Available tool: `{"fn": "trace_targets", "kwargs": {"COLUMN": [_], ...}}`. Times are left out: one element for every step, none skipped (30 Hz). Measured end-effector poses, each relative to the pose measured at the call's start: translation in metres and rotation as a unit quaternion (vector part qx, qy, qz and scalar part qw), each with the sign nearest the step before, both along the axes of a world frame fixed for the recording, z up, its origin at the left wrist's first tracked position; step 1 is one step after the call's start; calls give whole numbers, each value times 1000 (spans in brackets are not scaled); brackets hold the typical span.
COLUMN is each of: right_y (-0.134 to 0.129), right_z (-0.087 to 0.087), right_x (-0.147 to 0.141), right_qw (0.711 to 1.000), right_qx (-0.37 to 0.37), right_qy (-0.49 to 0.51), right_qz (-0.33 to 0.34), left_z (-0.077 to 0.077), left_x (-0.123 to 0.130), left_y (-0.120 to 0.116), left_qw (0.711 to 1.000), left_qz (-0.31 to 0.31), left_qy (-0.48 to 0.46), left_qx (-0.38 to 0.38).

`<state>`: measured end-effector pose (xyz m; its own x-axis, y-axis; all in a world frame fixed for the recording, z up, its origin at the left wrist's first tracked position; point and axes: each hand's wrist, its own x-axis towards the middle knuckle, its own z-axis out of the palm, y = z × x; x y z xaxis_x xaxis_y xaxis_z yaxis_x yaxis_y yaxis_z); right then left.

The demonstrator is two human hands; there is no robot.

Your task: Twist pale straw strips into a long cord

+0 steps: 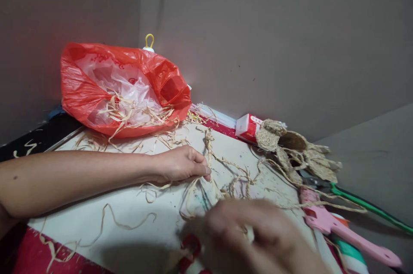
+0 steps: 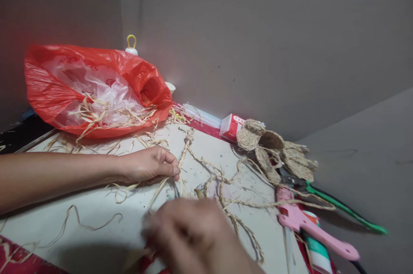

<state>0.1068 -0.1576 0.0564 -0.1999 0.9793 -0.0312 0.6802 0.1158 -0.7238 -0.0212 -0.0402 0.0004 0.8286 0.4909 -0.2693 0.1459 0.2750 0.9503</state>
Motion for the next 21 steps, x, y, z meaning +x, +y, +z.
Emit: {"fn": "trace_targets", "kwargs": {"right_y": [7,16,25,33,40,45,47,48,47,45,43,42,40,40,41,42,43,44,46,47,48], "right_z": [-3,-8,-16,-25,-33,-41,-47,-51,-53,-54,-54,-53,-52,-52,-52,-53,-53,-54,-54,-55,-55], "right_x": [9,17,24,28,30,29,27,23,18,15,12,12,12,15,18,22,26,30,33,36,38], "right_qw": [993,970,944,927,909,898,892,890,889,888,888,889,891,896,902,907,911,912,911,906,900], "right_qx": [30,68,78,45,-2,-60,-111,-157,-197,-224,-240,-248,-248,-246,-242,-244,-248,-255,-265,-278,-289], "right_qy": [52,104,168,237,299,335,352,358,356,352,347,342,335,325,314,303,295,291,292,298,310], "right_qz": [-101,-209,-272,-288,-291,-278,-259,-234,-211,-194,-183,-179,-178,-177,-171,-161,-150,-138,-125,-111,-99], "left_z": [1,1,1,0,0,-1,-3,-5,-7,-9,-12,-14,-16,-18,-19,-20,-19,-19,-17,-16,-14], "left_x": [0,0,0,0,1,2,3,3,4,4,5,5,6,6,6,6,6,5,4,3,2], "left_y": [0,1,1,1,1,1,1,1,1,1,1,2,3,4,5,6,7,9,10,11,12], "left_qw": [1000,1000,1000,999,999,998,998,997,997,997,997,997,997,997,997,996,995,994,993,991,988], "left_qz": [-2,-2,2,8,15,19,18,9,-3,-13,-19,-20,-19,-19,-23,-33,-46,-58,-69,-77,-81], "left_qy": [3,7,7,0,-13,-31,-47,-61,-66,-64,-59,-54,-51,-49,-49,-51,-54,-55,-51,-42,-29], "left_qx": [7,15,26,36,42,45,46,48,48,51,55,57,58,58,60,63,67,74,86,103,126]}}
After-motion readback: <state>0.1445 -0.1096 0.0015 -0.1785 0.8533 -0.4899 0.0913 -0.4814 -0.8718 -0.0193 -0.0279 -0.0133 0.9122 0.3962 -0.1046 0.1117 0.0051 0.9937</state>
